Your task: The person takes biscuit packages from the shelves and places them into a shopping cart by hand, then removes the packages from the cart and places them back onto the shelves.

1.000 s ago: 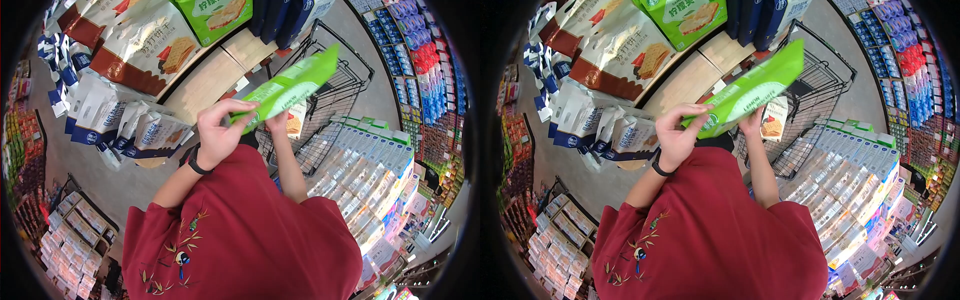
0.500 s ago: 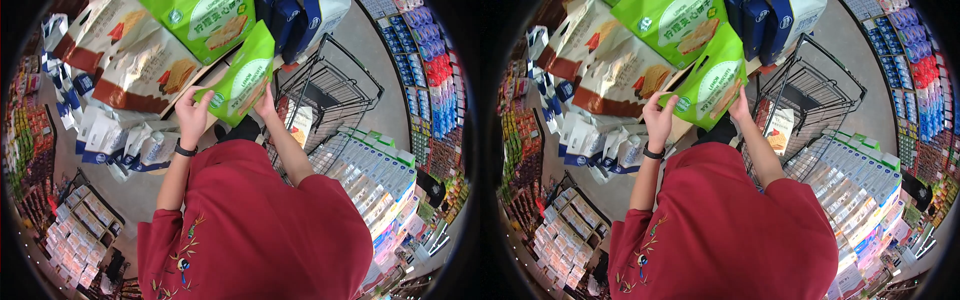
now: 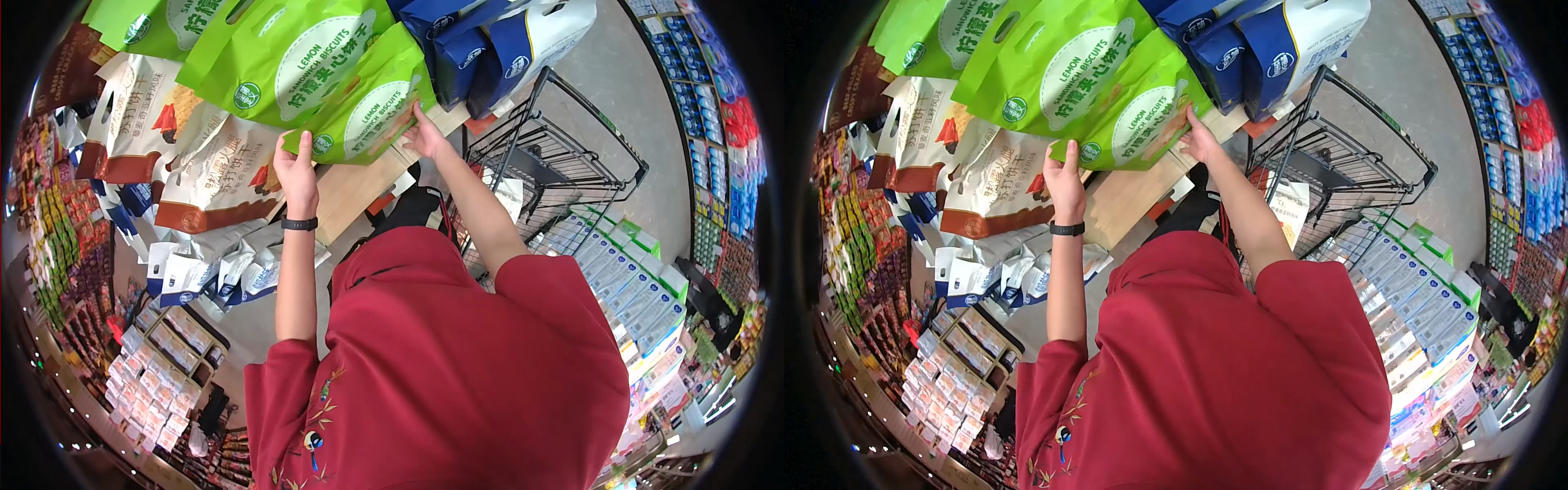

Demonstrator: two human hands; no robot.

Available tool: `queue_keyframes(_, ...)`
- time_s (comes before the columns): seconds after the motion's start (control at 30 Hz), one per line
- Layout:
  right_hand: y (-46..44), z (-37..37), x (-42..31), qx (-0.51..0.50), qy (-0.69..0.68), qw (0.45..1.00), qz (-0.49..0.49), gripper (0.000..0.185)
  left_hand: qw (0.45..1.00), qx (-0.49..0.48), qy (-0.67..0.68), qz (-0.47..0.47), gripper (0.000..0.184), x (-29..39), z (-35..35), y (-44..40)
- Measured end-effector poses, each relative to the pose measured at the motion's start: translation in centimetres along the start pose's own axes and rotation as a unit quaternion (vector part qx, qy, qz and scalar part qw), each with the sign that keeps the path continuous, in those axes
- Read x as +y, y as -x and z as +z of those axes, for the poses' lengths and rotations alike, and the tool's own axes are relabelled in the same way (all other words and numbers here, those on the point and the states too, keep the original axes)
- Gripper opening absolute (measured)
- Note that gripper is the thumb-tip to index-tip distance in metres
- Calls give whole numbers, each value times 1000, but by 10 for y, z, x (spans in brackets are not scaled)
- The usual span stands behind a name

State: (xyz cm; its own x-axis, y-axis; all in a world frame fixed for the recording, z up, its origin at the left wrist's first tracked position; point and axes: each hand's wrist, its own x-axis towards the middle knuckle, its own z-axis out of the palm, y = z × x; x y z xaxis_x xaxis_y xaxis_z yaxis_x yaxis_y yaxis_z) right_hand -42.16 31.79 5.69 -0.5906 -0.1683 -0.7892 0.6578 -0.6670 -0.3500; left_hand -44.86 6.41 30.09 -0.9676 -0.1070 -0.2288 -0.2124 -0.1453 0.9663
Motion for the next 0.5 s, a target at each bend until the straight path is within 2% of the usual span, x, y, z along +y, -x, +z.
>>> queue_keyframes(0.1,9,4,-4,39,71,997,0,108,1000,17,10,4,23,-4,7,-4)
queue_keyframes(0.2,13,6,2,68,69,995,-36,106,1000,7,5,10,30,-8,9,-7)
queue_keyframes(0.3,17,7,3,83,59,994,-40,103,999,26,-8,21,26,-9,15,-6)
queue_keyframes(0.4,10,2,4,72,58,995,-42,94,999,30,-34,9,31,-13,11,-7)
queue_keyframes(0.5,3,-6,2,64,40,997,-28,94,998,34,-45,21,31,-16,10,-7)
